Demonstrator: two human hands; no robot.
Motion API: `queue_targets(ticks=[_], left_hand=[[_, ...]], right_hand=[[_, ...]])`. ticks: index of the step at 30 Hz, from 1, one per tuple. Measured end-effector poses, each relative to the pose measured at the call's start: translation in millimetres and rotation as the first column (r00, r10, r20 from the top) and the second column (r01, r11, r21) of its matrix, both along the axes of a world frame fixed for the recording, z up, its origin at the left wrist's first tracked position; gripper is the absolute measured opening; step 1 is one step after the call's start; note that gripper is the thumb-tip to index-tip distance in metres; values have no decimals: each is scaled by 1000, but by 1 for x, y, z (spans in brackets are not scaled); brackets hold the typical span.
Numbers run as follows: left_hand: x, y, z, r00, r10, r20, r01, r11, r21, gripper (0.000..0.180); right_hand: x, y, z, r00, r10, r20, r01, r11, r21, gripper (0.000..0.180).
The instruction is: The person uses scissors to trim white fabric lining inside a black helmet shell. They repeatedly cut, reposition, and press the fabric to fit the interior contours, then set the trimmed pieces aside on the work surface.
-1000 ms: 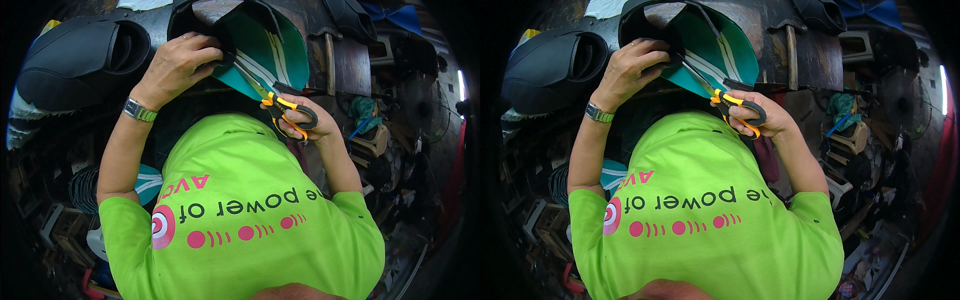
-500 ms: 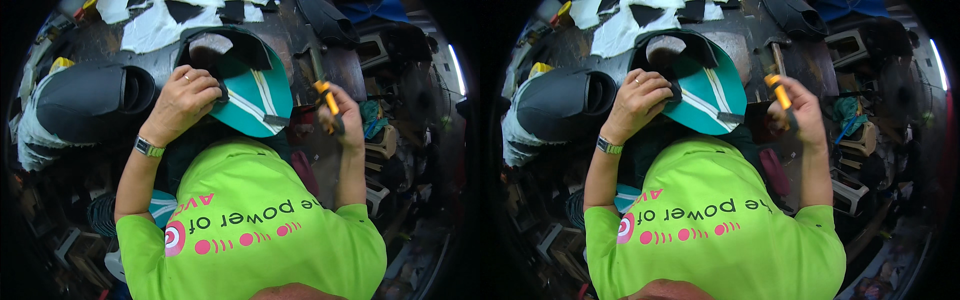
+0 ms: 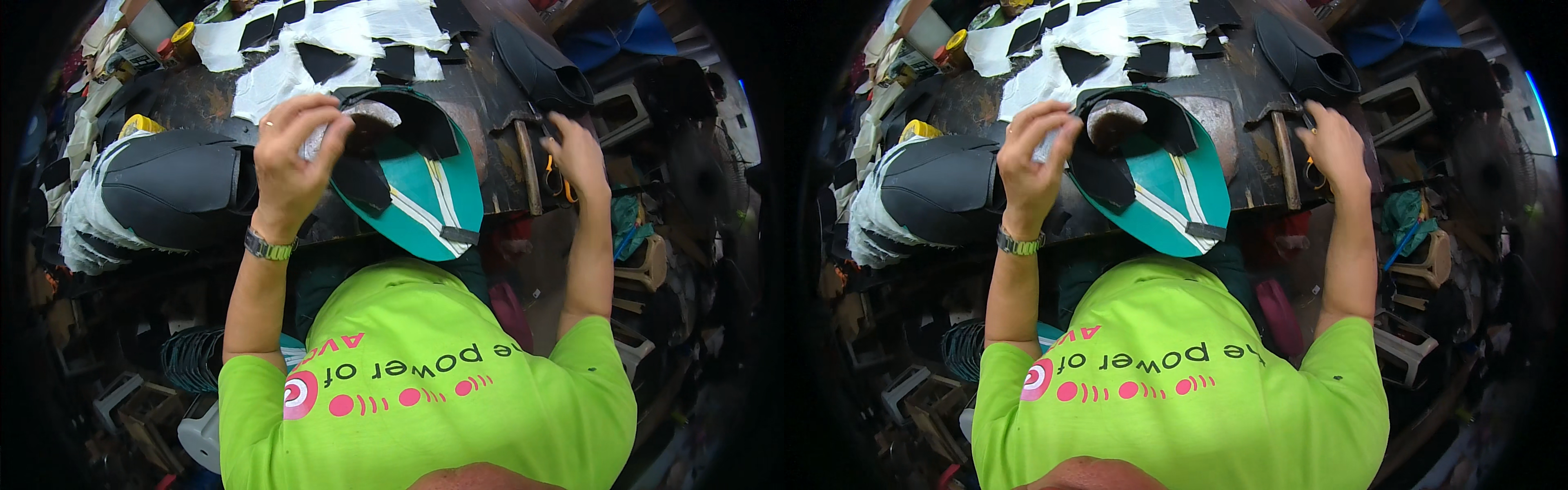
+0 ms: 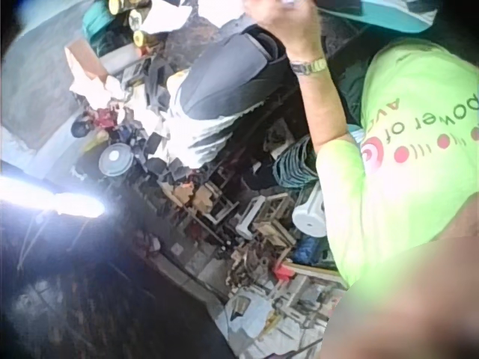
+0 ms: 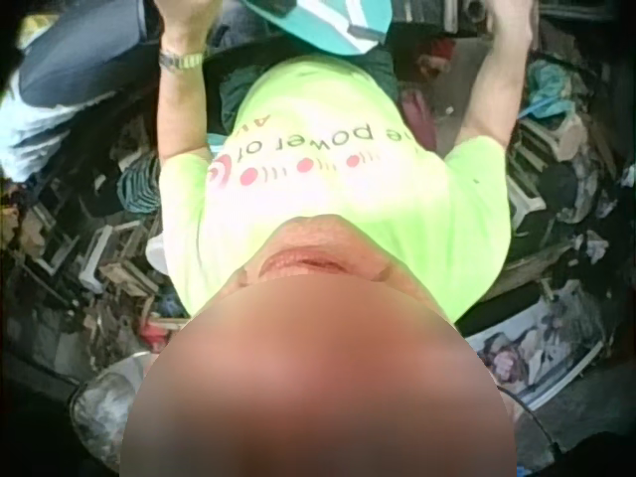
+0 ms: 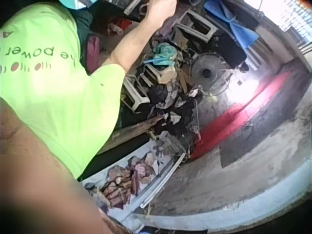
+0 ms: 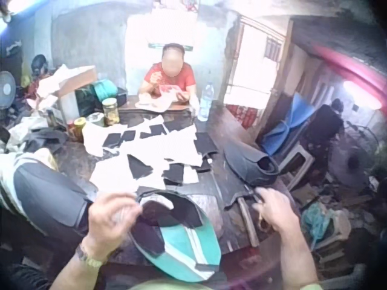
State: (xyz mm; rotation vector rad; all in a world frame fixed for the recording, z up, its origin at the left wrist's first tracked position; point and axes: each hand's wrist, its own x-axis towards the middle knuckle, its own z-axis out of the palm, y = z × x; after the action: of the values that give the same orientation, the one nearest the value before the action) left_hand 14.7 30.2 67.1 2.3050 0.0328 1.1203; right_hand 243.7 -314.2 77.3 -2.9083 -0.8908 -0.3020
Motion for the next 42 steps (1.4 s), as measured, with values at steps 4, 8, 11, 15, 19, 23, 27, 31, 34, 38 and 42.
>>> queue_targets(ticks=[4, 8, 11, 15, 19, 23, 27, 31, 34, 38, 42], left_hand=[[31, 13, -13, 994, 35, -106, -61, 966, -251, 18], [49, 23, -27, 967, 2, -255, -97, 927, -362, 21], [58, 31, -34, 960, -117, -256, -62, 801, -596, 28], [72, 39, -43, 925, -193, -326, -65, 767, -639, 35], [84, 40, -57, 912, -38, -409, -176, 865, -471, 41], [91, 44, -73, 918, -99, -384, -160, 795, -585, 42], [91, 42, -80, 997, -50, 62, 73, 254, -965, 51], [75, 37, -62, 808, 145, 572, 584, -58, -810, 67], [56, 46, -31, 282, -250, 926, 689, -619, -376, 88], [34, 37, -2, 830, -272, 486, 422, -263, -868, 105], [22, 14, 16, 753, -534, 383, 460, 12, -888, 93]], right_hand=[[25, 108, 3, 768, 600, -224, -380, 708, 595, 35], [50, 223, -24, 703, 709, 52, -658, 621, 426, 30], [60, 283, -49, 558, 820, 127, -819, 519, 246, 33], [62, 320, -71, 434, 878, 202, -889, 453, -59, 28], [59, 335, -65, 694, 720, -2, -593, 573, 566, 18], [60, 322, -40, 613, 776, -151, -243, 367, 898, 25], [49, 274, -23, 429, 894, -127, -393, 311, 865, 27], [41, 221, -8, 552, 831, -66, -346, 300, 889, 26], [35, 188, 5, 544, 834, -91, -237, 257, 937, 25], [15, 148, 20, 356, 928, -110, 94, 82, 992, 24], [-17, 122, 28, 532, 842, -87, 7, 98, 995, 22]])
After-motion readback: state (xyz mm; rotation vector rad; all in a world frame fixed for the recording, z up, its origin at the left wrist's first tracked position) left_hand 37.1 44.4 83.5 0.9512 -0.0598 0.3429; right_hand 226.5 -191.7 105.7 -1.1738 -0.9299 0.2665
